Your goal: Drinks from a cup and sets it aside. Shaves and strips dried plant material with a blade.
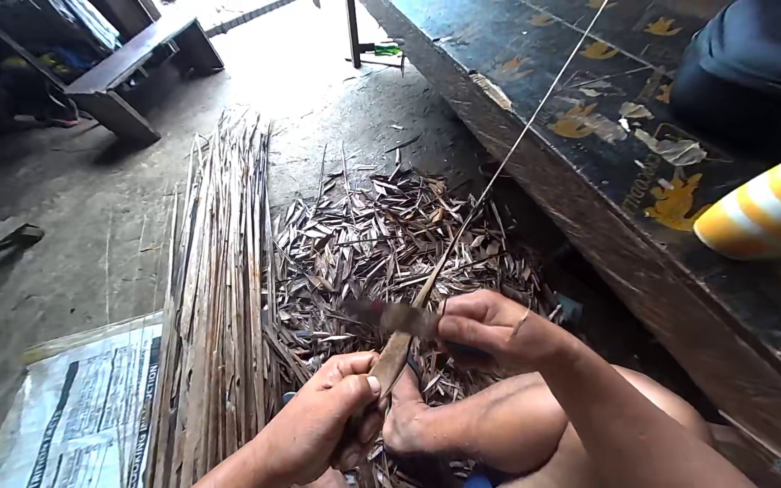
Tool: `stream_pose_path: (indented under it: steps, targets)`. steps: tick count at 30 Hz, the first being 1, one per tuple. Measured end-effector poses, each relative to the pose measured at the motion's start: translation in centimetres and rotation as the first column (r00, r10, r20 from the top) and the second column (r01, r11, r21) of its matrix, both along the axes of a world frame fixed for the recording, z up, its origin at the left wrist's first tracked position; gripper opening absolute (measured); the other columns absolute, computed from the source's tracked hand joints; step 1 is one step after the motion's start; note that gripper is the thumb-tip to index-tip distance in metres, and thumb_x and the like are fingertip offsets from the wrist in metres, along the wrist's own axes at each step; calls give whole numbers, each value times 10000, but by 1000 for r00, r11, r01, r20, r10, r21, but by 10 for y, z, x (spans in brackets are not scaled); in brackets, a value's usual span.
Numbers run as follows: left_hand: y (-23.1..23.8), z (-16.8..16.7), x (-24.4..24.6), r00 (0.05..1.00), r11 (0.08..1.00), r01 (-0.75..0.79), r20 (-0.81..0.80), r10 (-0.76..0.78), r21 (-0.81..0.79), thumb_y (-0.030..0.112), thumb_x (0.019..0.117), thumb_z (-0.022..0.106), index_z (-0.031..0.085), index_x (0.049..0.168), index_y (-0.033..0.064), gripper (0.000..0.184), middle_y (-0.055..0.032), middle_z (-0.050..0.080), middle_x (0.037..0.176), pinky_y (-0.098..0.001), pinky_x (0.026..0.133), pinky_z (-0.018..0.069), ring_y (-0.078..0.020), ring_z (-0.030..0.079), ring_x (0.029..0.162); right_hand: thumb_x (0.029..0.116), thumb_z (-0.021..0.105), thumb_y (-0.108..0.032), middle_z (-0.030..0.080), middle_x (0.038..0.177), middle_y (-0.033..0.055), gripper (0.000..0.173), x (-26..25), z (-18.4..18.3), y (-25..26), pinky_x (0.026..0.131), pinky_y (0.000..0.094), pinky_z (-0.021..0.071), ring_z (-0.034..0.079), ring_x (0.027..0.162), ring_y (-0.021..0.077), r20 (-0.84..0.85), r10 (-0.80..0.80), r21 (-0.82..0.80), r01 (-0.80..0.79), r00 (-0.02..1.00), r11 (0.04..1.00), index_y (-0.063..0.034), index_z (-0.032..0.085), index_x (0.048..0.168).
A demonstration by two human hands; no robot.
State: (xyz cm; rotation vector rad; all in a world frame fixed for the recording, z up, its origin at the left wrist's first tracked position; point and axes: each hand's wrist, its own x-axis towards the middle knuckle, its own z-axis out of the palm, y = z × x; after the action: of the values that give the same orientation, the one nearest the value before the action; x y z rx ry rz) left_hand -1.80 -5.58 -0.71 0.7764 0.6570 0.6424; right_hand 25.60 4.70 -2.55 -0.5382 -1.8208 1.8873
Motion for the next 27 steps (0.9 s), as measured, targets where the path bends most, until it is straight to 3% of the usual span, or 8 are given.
stream_pose_path:
  steps: [7,9,14,20,27]
  targets:
    - [-4,-1,-3,1000,1000,-8,-29,8,10,253,1015,497,622,895,171,192,52,522,647,-161,419,398,-12,468,467,1061,511,-424,653,714,-59,346,24,15,20,456,161,457,562,526,7,-5,-261,-39,260,965,965,-138,670,949]
    - [-5,-2,-2,999,1000,-10,-44,11,29,248,1017,497,626,907,171,187,50,528,651,-162,420,393,-12,466,470,1062,510,-423,647,717,-62,341,25,15,18,456,160,455,559,530,6,7,-224,-37,224,975,974,-143,666,945]
    - [-4,-4,0,996,997,-22,-89,29,81,228,1031,476,628,928,157,197,31,554,671,-174,426,403,-29,484,482,1093,478,-345,614,674,-36,345,3,6,-3,459,181,454,554,524,14,68,100,-12,-100,993,995,-81,642,945]
    - [-3,-4,-2,989,992,-45,-132,61,120,236,1031,490,633,927,152,195,28,546,650,-171,410,384,-28,469,464,1086,486,-388,626,690,-38,367,15,8,13,450,184,458,563,526,24,46,-39,11,38,998,999,-99,644,926]
    - [-1,-2,1,990,991,-36,-130,53,132,229,1027,487,624,913,160,192,40,528,635,-166,410,372,-20,453,459,1077,514,-381,619,695,-48,340,23,10,16,462,177,455,557,535,18,17,-94,16,93,995,995,-106,647,927]
